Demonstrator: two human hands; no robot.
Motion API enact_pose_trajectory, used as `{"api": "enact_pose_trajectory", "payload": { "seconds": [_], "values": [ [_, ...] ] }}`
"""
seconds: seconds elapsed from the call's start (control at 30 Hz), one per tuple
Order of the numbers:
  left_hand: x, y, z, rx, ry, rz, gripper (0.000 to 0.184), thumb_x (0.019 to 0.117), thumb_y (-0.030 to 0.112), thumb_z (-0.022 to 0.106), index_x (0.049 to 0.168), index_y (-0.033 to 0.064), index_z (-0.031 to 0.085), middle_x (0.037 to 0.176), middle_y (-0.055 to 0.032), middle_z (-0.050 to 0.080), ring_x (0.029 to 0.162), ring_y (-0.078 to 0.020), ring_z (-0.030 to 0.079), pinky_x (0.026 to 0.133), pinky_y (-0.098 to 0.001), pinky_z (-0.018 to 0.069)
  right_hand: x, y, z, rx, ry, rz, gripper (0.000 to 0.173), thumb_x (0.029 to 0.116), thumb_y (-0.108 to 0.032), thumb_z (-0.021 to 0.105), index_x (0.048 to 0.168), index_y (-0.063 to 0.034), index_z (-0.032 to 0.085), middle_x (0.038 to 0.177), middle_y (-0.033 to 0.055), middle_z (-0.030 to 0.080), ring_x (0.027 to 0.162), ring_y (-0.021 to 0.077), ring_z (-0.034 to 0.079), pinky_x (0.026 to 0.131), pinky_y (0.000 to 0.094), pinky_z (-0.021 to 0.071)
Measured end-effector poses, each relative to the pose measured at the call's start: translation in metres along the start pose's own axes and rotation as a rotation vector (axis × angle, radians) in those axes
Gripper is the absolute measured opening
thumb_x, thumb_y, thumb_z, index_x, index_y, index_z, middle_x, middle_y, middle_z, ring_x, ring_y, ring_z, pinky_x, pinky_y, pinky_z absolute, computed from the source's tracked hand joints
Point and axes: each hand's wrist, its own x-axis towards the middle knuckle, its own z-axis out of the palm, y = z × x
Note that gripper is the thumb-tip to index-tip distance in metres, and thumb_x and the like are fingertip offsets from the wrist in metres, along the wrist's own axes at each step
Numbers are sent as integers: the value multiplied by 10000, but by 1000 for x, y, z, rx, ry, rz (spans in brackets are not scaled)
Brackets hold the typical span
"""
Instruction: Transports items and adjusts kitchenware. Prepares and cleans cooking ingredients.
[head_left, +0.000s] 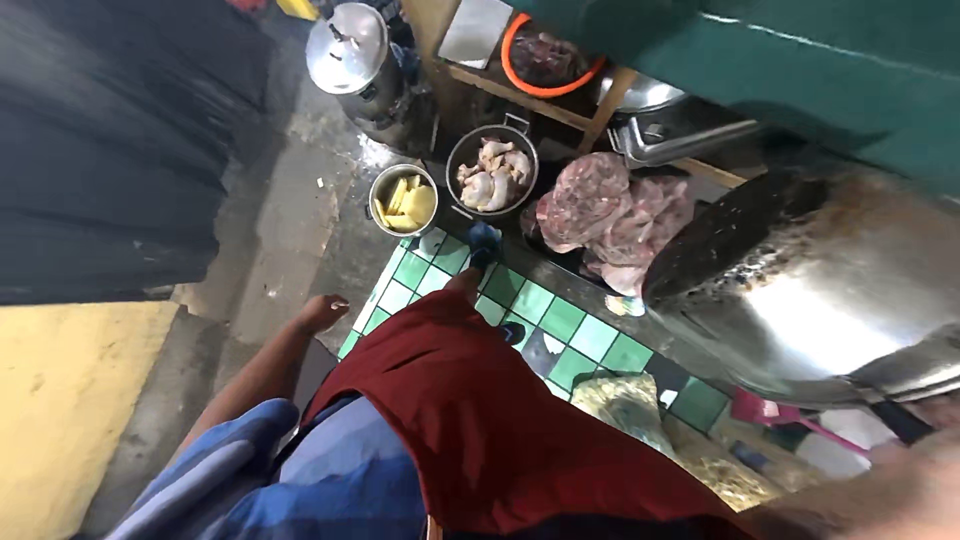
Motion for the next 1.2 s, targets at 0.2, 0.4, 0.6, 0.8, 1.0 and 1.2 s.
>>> {"api": "enact_pose_trajectory", "payload": {
  "seconds": [0.2, 0.4, 0.6, 0.8, 1.0, 1.2],
  "values": [
    [-19, -35, -15, -38, -40, -135, 354, 1082, 215, 535, 1337, -9, 636, 1324, -259, 643, 1264, -428, 600, 1097, -601, 422, -10, -22, 80, -3, -121, -14, 160, 1071, -107, 510, 1120, 37, 560, 834, -28, 606, 719, 26, 644, 736, 217, 586],
    [36, -62, -47, -177, 32, -80, 339, 1080, 219, 547, 1322, 7, 651, 1307, -258, 652, 1241, -436, 613, 1082, -625, 431, -63, -51, 166, 30, -150, 22, 41, 1015, -30, 582, 1055, -23, 585, 776, -90, 631, 666, -12, 647, 684, 194, 599],
    [84, -156, -58, -587, -24, -224, 372, 1059, 177, 587, 1366, -33, 593, 1333, -303, 605, 1232, -437, 600, 1076, -566, 448, -151, -110, 306, -148, -261, 94, 169, 1037, -123, 602, 1156, -17, 548, 801, -61, 589, 648, -20, 602, 640, 180, 564],
    [111, -278, -107, -617, -117, -333, 392, 1074, 251, 559, 1386, 19, 604, 1398, -274, 589, 1328, -416, 556, 1134, -562, 400, -252, -161, 497, -249, -402, 131, 346, 1050, -265, 601, 1272, -13, 516, 842, -37, 549, 664, -1, 561, 654, 200, 542],
    [100, -307, -253, -726, 150, -122, 384, 1091, 208, 502, 1400, -6, 581, 1349, -246, 634, 1253, -385, 618, 1092, -549, 445, -345, -221, 661, -164, -555, 82, 249, 1060, -252, 591, 1119, -10, 581, 777, -30, 495, 598, 24, 491, 610, 199, 482],
    [76, -272, -381, -749, 549, 442, 342, 1064, 144, 519, 1320, -50, 636, 1298, -241, 657, 1216, -317, 645, 1095, -436, 473, -419, -271, 774, -24, -763, 2, 220, 1067, -253, 573, 1001, -43, 568, 688, -65, 475, 526, -1, 469, 552, 178, 481]
  ]
}}
